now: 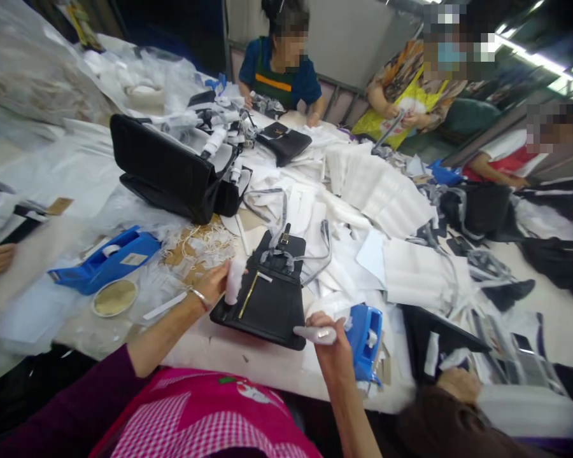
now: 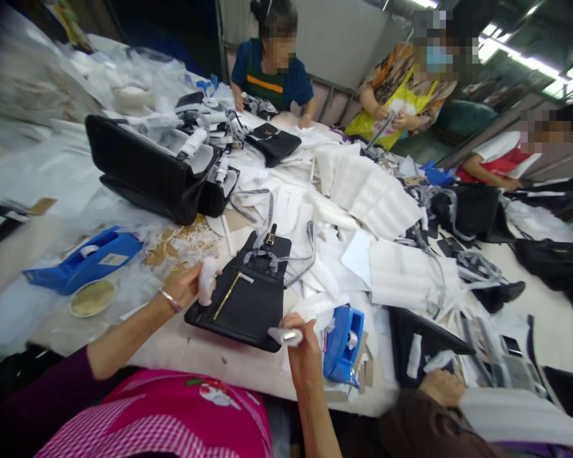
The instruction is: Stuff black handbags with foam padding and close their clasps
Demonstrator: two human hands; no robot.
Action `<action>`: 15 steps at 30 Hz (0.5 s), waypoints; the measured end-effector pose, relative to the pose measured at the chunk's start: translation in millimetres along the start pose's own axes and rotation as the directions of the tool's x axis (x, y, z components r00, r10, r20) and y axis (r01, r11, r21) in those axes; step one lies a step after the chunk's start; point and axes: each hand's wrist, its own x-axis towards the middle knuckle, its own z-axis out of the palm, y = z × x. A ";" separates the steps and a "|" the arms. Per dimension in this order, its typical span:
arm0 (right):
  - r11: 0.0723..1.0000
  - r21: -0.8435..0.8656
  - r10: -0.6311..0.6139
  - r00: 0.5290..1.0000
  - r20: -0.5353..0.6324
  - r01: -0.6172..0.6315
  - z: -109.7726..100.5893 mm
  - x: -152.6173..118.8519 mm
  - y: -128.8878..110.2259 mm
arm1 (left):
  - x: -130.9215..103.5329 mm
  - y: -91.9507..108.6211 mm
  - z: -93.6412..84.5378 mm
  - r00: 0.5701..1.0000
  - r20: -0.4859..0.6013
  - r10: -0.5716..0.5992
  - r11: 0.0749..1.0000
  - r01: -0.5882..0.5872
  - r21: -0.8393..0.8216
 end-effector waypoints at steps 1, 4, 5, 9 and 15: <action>0.999 -0.047 -0.013 0.998 0.058 0.016 -6.6 -9.6 0.1 | -7.7 5.5 -3.6 0.995 0.097 -0.005 1.000 0.006 -0.015; 0.935 -0.350 0.020 0.977 0.211 0.056 -20.7 -35.6 9.0 | -34.4 15.5 -8.8 0.912 0.410 0.005 0.965 -0.112 0.236; 0.888 -0.452 0.030 0.971 0.236 0.083 -22.2 -42.7 13.9 | -43.6 15.0 -8.1 0.876 0.481 0.014 0.911 -0.210 0.355; 0.694 -0.670 -0.054 0.947 0.316 0.263 -19.3 -60.0 34.0 | -74.8 -7.5 2.0 0.738 0.663 0.124 0.543 -0.610 0.577; 0.618 -0.665 -0.091 0.879 0.469 0.419 -22.6 -62.3 34.9 | -94.6 -34.1 13.2 0.684 0.682 0.258 0.199 -0.729 0.655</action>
